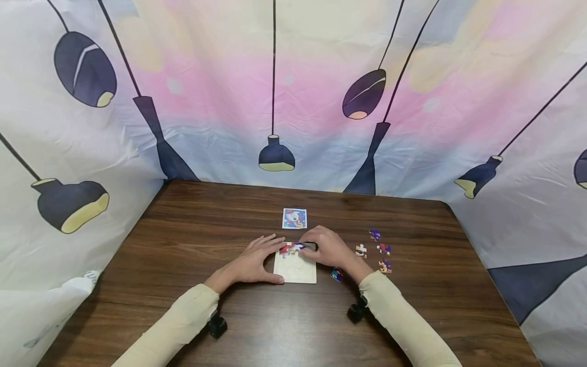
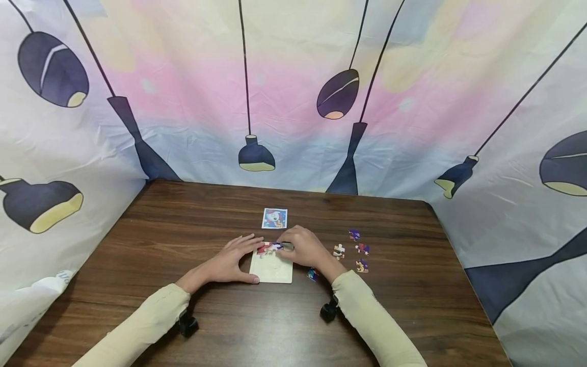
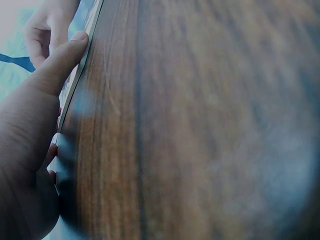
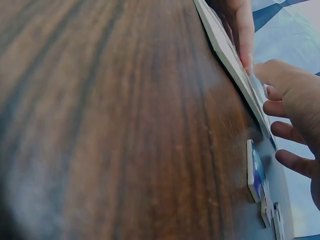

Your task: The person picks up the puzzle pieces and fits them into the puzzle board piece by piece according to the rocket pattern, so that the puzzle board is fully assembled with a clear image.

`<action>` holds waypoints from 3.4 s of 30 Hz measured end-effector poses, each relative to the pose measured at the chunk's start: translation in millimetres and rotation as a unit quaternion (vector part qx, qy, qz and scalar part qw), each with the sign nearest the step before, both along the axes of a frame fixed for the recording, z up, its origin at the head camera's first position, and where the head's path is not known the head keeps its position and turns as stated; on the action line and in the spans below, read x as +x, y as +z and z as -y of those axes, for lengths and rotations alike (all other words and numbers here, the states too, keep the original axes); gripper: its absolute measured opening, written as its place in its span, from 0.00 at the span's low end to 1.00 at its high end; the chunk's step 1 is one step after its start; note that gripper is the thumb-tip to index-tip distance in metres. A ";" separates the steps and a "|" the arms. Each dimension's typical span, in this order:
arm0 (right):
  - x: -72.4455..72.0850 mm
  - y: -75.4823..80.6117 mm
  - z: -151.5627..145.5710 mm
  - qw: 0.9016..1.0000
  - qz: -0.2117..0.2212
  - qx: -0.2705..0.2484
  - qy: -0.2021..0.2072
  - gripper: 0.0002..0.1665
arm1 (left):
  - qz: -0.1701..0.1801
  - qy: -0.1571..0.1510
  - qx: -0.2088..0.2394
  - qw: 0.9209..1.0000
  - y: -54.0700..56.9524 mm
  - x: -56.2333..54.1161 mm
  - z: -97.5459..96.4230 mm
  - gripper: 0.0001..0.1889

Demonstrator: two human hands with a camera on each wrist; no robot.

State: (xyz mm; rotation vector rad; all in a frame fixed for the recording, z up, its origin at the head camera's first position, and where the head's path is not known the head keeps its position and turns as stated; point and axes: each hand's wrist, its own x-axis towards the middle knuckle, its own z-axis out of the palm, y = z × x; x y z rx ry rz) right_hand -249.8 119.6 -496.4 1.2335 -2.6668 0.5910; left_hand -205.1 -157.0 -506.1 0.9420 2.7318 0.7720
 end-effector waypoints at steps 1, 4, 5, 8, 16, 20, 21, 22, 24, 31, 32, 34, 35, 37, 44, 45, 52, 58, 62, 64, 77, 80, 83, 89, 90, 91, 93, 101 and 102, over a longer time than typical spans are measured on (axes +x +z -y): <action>0.2 -0.4 0.3 1.000 0.000 0.002 -0.002 0.17 | 0.000 0.000 0.000 1.000 0.3 0.1 0.0 0.54; 0.6 -1.4 1.2 1.000 0.003 0.007 -0.009 0.17 | 0.000 -0.001 0.001 1.000 0.2 0.4 0.1 0.54; 0.8 -1.6 1.6 1.000 0.001 0.008 -0.011 0.17 | 0.000 -0.001 0.001 1.000 0.1 0.5 0.1 0.54; 0.6 -2.5 2.4 1.000 -0.002 0.013 -0.013 0.17 | 0.000 0.000 0.000 1.000 -0.2 0.7 0.1 0.54; -0.4 -3.7 1.9 1.000 -0.006 0.024 -0.002 0.19 | 0.003 0.003 -0.001 1.000 -0.5 -0.2 -0.1 0.55; -0.2 -2.9 2.0 1.000 -0.003 0.026 0.000 0.19 | 0.002 0.002 -0.003 1.000 -0.5 -0.6 -0.3 0.55; 0.0 -2.6 2.0 1.000 -0.001 0.026 0.000 0.19 | 0.002 0.002 -0.003 1.000 -0.4 -0.7 -0.2 0.55; 0.2 -2.3 1.9 1.000 0.003 0.025 0.000 0.19 | 0.002 0.002 -0.004 1.000 -0.4 -0.8 -0.1 0.55; 0.4 -2.0 1.9 1.000 0.008 0.026 -0.003 0.19 | 0.003 0.002 -0.003 1.000 -0.3 -0.9 0.0 0.55; 0.5 -2.6 4.9 1.000 0.010 0.010 0.000 0.18 | 0.001 0.001 0.000 1.000 -1.0 -0.4 -0.1 0.55; 0.3 -3.0 5.9 1.000 0.008 0.005 0.004 0.17 | 0.000 0.001 0.000 1.000 -1.2 -0.4 -0.1 0.55; 0.2 -3.8 8.1 1.000 0.003 -0.002 0.011 0.16 | -0.001 0.001 0.001 1.000 -1.2 -0.3 -0.2 0.54; 0.1 -4.2 9.0 1.000 0.001 -0.005 0.013 0.15 | -0.001 0.001 0.000 1.000 -1.3 -0.4 0.0 0.54; 0.2 -4.8 10.7 1.000 -0.003 -0.007 0.014 0.14 | -0.002 0.001 0.000 1.000 -0.9 -0.3 -0.1 0.54; 1.8 -5.4 13.4 1.000 -0.006 0.002 0.003 0.14 | -0.005 0.001 -0.004 1.000 -0.4 -0.4 0.4 0.54; 2.2 -5.2 13.8 1.000 -0.006 0.003 0.001 0.14 | -0.006 0.001 -0.004 1.000 -0.4 -0.5 0.5 0.54; 4.3 -5.3 17.4 1.000 -0.004 0.007 -0.021 0.14 | -0.007 0.001 -0.001 1.000 -1.2 -0.8 0.1 0.54; 5.3 -5.4 17.7 0.999 0.003 0.012 -0.033 0.14 | -0.009 -0.001 0.000 1.000 -1.8 -1.2 -0.6 0.54; 6.2 -4.9 17.1 0.999 0.007 0.016 -0.036 0.14 | -0.008 -0.003 0.002 1.000 -1.8 -1.3 -1.5 0.54; 6.5 -4.5 16.9 0.999 0.008 0.016 -0.034 0.13 | -0.007 -0.003 0.002 1.000 -1.7 -1.3 -1.8 0.54; 4.7 2.6 8.8 0.998 0.050 -0.006 -0.027 0.15 | -0.004 -0.001 0.000 1.000 0.3 -0.7 -2.2 0.53; 4.3 7.6 -1.4 0.998 0.050 -0.019 -0.037 0.14 | -0.003 0.001 -0.002 1.000 1.4 -0.1 -2.0 0.54; 3.2 12.9 -15.8 0.997 0.037 -0.034 -0.054 0.15 | -0.003 0.002 0.001 1.000 2.0 0.3 -1.8 0.54; 2.6 18.6 -48.4 0.994 0.015 -0.058 -0.090 0.14 | -0.009 0.002 0.002 1.000 0.9 0.7 -0.9 0.54; 2.9 19.3 -54.0 0.993 0.013 -0.060 -0.096 0.14 | -0.010 0.001 0.002 1.000 0.7 0.7 -0.9 0.54; 3.0 20.2 -59.3 0.993 0.012 -0.064 -0.102 0.15 | -0.011 0.001 0.002 1.000 0.6 0.7 -0.6 0.54; 2.9 21.5 -70.1 0.991 0.009 -0.071 -0.114 0.15 | -0.010 0.002 0.002 1.000 0.4 0.7 -0.2 0.54; -1.1 21.6 -116.8 0.980 -0.004 -0.111 -0.166 0.18 | -0.013 0.001 -0.001 1.000 -0.3 -0.7 0.0 0.55; -1.7 21.0 -122.7 0.979 -0.005 -0.112 -0.171 0.18 | -0.013 0.000 0.000 1.000 -0.5 -0.9 -0.1 0.55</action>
